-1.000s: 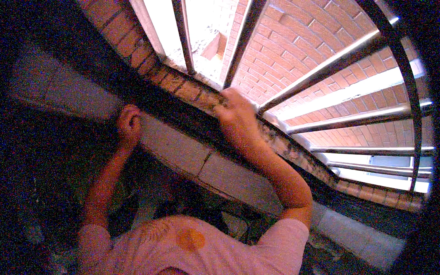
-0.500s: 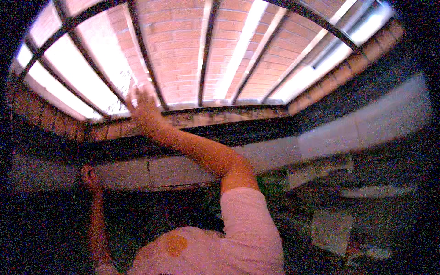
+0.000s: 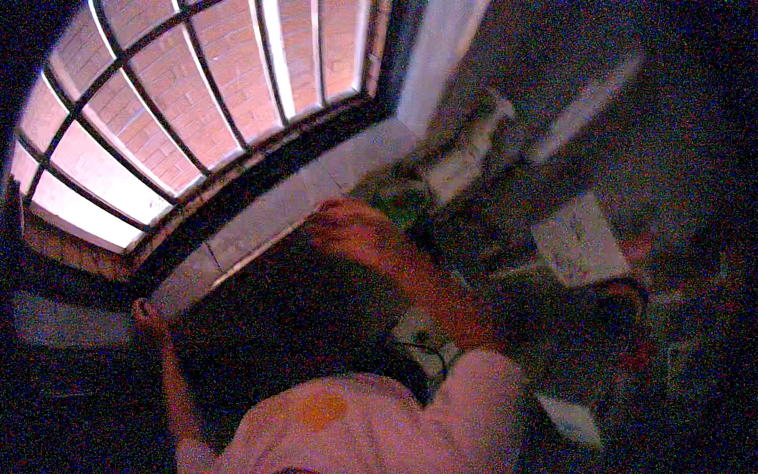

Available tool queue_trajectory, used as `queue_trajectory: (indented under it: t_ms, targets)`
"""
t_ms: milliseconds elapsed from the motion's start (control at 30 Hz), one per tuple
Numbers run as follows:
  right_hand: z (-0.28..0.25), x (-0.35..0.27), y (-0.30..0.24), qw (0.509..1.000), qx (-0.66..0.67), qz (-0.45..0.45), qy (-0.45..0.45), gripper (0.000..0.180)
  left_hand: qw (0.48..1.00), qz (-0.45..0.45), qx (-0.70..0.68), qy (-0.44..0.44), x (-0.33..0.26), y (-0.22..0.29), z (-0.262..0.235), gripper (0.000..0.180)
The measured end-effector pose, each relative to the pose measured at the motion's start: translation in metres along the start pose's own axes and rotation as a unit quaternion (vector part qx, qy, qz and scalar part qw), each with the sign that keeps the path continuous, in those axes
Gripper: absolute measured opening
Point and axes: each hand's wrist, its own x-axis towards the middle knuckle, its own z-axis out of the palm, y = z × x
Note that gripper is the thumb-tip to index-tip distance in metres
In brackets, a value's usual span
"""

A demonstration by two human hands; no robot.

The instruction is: The person uses a small tool to scrape debris and dirt from the upper window frame and sill. They work along the length of the frame, removing material by hand and with the tool.

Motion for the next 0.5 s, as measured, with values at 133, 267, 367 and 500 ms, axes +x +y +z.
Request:
queue_trajectory:
  t_ms: [133, 267, 367, 500]
  targets:
    - [-0.058, -0.207, -0.015, 0.946, 0.056, -0.267, 0.174, 0.031, 0.999, 0.044, -0.022, 0.021, 0.001, 0.018, -0.003, 0.016]
    - [-0.062, -0.404, 0.011, 0.744, 0.145, -0.49, 0.431, 0.024, 0.998, 0.037, -0.056, 0.02, 0.001, -0.003, 0.018, 0.019]
    - [-0.021, -0.482, 0.057, 0.683, 0.139, -0.55, 0.459, 0.024, 0.998, 0.044, -0.051, 0.013, 0.021, 0.002, 0.005, 0.022]
    - [0.05, -0.559, 0.093, 0.666, 0.123, -0.576, 0.458, 0.023, 0.983, 0.113, -0.138, -0.051, -0.015, 0.072, -0.011, 0.027]
